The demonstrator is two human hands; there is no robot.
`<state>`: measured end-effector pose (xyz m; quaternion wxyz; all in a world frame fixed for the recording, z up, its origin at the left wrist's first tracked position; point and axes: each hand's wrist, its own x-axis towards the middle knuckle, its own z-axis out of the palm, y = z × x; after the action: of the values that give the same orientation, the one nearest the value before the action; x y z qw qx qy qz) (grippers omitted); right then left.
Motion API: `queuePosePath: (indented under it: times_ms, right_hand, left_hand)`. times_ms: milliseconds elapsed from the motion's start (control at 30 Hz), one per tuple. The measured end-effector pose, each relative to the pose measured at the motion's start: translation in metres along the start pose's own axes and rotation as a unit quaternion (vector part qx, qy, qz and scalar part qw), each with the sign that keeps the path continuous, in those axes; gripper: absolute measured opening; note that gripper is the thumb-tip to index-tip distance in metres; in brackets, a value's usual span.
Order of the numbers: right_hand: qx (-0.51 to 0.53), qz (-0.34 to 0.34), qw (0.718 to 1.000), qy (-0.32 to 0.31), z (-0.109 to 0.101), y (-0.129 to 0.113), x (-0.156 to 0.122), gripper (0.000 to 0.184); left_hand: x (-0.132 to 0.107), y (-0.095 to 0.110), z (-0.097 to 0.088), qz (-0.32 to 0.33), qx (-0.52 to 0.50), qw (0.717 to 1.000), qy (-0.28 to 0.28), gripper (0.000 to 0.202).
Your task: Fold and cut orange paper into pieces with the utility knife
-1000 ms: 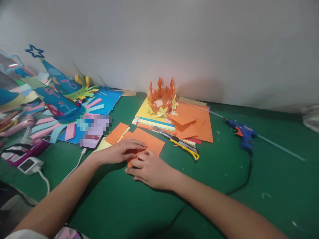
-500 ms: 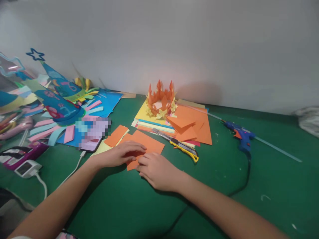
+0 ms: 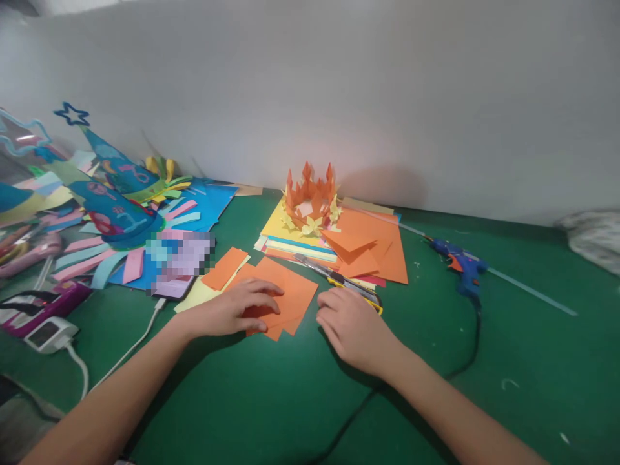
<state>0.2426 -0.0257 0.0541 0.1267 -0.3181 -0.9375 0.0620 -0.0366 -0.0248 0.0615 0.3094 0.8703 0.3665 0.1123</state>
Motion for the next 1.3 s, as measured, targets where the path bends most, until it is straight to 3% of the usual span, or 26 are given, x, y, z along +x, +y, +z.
queuePosePath:
  times_ms: [100,167,500,633,733,900,1100,1300]
  right_hand:
    - [-0.027,0.067,0.994,0.085,0.006,0.014,-0.006,0.028]
    - [-0.039,0.102,0.988,0.107,0.011,0.023,-0.007,0.029]
    - [-0.079,0.14,0.984,0.08,0.022,0.037,-0.007,0.039]
    - [-0.089,0.153,0.977,0.118,0.02,0.041,-0.01,0.046]
    - [-0.057,0.119,0.983,0.13,0.017,0.042,-0.012,0.046]
    - [-0.002,0.034,0.997,0.073,0.015,0.038,-0.011,0.049]
    - [0.009,0.01,0.999,0.043,0.015,0.04,-0.011,0.05]
    - [0.021,-0.003,1.0,0.019,0.01,0.039,-0.011,0.046]
  left_hand:
    - [0.0,0.004,-0.001,-0.003,0.002,1.0,0.0,0.023]
    - [0.001,0.006,-0.001,-0.004,-0.001,1.0,0.0,0.028]
    - [0.0,0.013,0.004,-0.04,-0.008,0.999,-0.006,0.043]
    - [0.0,0.016,0.003,-0.059,-0.018,0.998,-0.014,0.041]
    - [0.0,0.019,0.001,-0.063,-0.01,0.998,-0.021,0.037]
    - [-0.001,0.018,-0.001,-0.061,0.01,0.998,-0.023,0.026]
    - [0.001,0.013,0.0,-0.03,0.041,0.999,0.01,0.028]
    - [0.003,0.01,0.001,0.008,0.028,1.0,-0.006,0.035]
